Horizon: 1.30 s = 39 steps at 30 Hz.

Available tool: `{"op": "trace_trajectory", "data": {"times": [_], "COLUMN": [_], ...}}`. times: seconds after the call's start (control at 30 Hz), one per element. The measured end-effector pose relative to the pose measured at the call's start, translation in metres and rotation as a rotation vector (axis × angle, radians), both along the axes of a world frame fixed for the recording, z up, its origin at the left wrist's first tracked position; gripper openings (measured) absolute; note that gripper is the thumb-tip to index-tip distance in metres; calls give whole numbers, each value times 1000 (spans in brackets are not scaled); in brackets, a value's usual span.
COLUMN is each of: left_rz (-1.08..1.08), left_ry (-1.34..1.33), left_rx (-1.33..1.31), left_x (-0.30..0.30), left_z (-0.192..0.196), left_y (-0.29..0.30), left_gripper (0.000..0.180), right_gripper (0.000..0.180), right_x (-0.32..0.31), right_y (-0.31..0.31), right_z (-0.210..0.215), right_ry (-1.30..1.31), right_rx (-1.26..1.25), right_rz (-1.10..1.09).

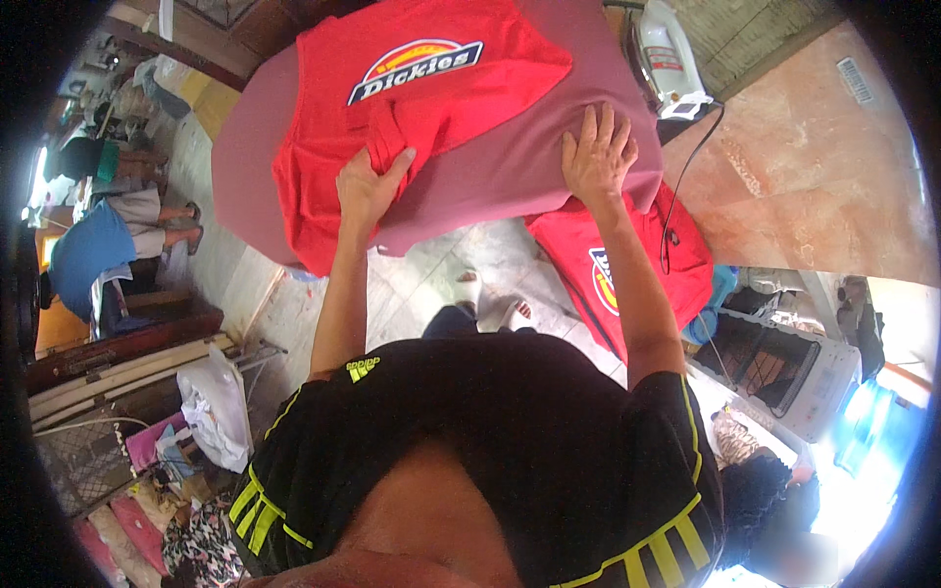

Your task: The person irons a red Dickies t-shirt on a pink ironing board. They use a white electric iron to smooth the fabric, repeatedly adjusting the shirt's position and flipping it over to iron different sections. The person also briefly handles a purple garment before returning to the red shirt.

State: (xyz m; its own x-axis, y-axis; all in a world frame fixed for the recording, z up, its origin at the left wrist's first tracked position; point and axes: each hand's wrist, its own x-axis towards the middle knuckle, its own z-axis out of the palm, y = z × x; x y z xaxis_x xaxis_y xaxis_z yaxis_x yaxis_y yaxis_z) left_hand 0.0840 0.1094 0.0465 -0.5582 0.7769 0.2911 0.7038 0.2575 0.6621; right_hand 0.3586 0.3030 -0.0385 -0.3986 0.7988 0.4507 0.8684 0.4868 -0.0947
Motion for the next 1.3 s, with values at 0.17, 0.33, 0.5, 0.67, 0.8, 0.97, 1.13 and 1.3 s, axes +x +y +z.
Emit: {"op": "trace_trajectory", "data": {"times": [0.17, 0.33, 0.5, 0.67, 0.8, 0.97, 1.13, 1.3], "left_rz": [-322, -1137, -1140, -321, 185, 394, 422, 394], "left_ry": [-81, 89, -293, 94, 457, 370, 53, -38], "left_rx": [167, -132, -106, 110, 80, -11, -43, 182], "left_x": [16, 57, 55, -14, -64, -84, -92, -119], "left_z": [26, 43, 24, 3, -31, -64, -71, -86], "left_y": [3, -20, -24, -43, -79, -120, -132, -138], "left_gripper": [20, 52, 45, 20, 42, 46, 34, 23], "right_gripper": [62, 60, 58, 57, 39, 24, 45, 40], "right_x": [7, 12, 25, 27, 38, 53, 50, 40], "right_y": [1, 7, 8, 6, 15, -43, -98, -86], "right_z": [-2, 0, 9, 9, 6, 28, -31, -53], "right_ry": [23, 48, 37, 73, 273, 606, 846, 1008], "right_rx": [-10, 9, -55, -63, -2, -343, -431, -549], "right_rz": [-16, 52, 69, 100, 218, 211, 150, 138]}}
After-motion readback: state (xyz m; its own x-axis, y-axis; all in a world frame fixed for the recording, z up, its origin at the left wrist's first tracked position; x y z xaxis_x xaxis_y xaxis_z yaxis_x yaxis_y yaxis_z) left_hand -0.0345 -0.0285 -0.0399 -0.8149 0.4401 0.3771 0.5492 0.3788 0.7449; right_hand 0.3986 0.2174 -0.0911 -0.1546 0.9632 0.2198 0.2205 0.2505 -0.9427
